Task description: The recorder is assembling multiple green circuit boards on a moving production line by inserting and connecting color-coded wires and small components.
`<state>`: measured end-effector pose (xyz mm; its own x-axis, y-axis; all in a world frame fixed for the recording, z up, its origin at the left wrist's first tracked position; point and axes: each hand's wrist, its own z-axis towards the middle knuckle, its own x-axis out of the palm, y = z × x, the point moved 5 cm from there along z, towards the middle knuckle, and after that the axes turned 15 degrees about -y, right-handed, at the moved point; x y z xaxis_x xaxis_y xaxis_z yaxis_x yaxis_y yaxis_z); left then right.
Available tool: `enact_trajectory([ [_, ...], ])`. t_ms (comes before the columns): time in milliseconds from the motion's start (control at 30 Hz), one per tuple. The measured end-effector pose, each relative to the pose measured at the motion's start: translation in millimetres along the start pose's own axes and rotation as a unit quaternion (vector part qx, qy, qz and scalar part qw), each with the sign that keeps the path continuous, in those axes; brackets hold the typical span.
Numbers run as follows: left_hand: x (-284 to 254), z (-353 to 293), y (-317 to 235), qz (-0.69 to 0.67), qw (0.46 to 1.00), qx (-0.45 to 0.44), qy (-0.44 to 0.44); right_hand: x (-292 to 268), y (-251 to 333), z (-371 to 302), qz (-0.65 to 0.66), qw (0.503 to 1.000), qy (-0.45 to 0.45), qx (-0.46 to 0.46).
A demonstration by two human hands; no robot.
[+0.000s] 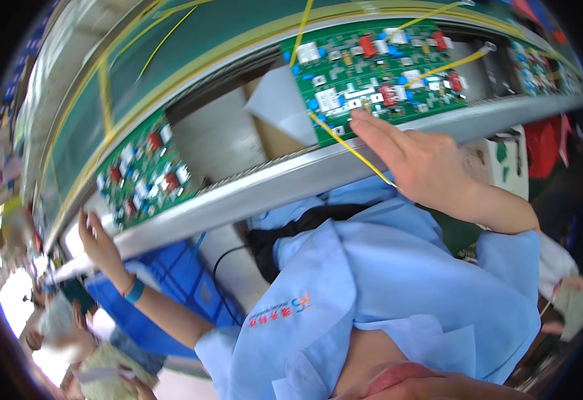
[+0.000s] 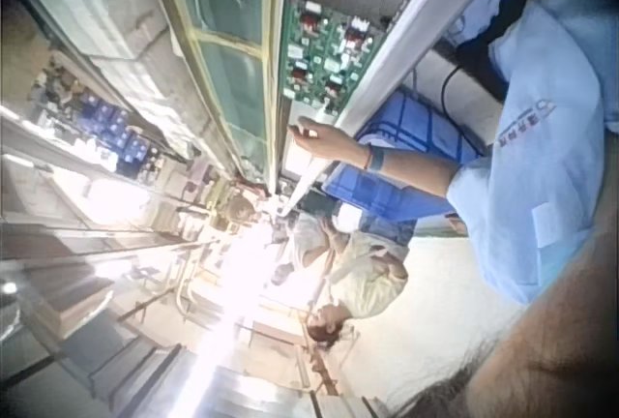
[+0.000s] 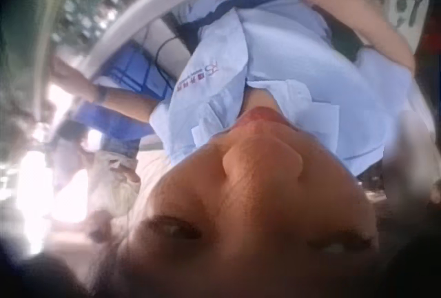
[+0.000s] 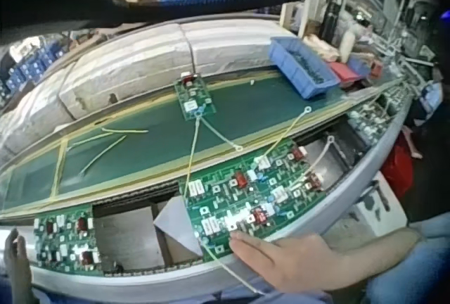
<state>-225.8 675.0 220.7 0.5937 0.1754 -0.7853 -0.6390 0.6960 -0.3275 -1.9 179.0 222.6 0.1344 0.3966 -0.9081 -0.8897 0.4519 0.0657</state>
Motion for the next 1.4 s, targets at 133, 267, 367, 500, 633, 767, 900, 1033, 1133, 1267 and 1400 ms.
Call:
enact_trajectory([
  [133, 39.5, 8.3, 81.0, 0.028, 0.998, -0.031, 0.045, 17.8, -7.0, -23.8, -0.041, 0.996, -0.022, 0.075],
  [267, 55.5, 7.8, 85.5, -0.003, 0.989, -0.111, 0.095, 17.6, -22.8, -44.1, -0.054, 0.984, -0.069, 0.156],
  [367, 55.8, 5.5, 67.9, 0.020, 0.983, -0.122, 0.133, 7.9, -42.7, -57.9, -0.068, 0.967, -0.074, 0.232],
  [500, 60.5, 3.8, 57.3, 0.020, 0.987, -0.104, 0.124, 0.1, -67.7, -79.6, -0.118, 0.956, -0.094, 0.253],
  [633, 56.4, 2.6, 33.1, 0.042, 0.985, -0.085, 0.145, -9.2, -85.3, -88.7, -0.153, 0.940, -0.113, 0.285],
  [767, 41.8, -5.5, 8.3, -0.015, 0.989, -0.054, 0.137, -13.6, -89.8, -86.5, -0.161, 0.933, -0.109, 0.304],
  [900, 51.0, -17.7, -20.3, -0.016, 0.982, -0.046, 0.182, -20.4, -94.4, -96.8, -0.183, 0.919, -0.095, 0.336],
  [1033, 47.8, -30.2, -89.1, -0.013, 0.986, 0.066, 0.151, -25.9, -105.3, -114.1, -0.247, 0.894, -0.058, 0.370],
  [1133, 43.7, -37.6, -127.6, -0.006, 0.971, 0.157, 0.182, -23.7, -123.9, -131.5, -0.238, 0.896, -0.077, 0.366],
  [1267, 43.3, -37.9, -170.8, -0.017, 0.956, 0.232, 0.178, -26.1, -145.9, -137.6, -0.269, 0.881, -0.038, 0.388],
  [1400, 56.7, 11.4, -194.7, 0.010, 0.974, 0.174, 0.142, -29.6, -173.8, -155.5, -0.290, 0.840, 0.010, 0.458],
])
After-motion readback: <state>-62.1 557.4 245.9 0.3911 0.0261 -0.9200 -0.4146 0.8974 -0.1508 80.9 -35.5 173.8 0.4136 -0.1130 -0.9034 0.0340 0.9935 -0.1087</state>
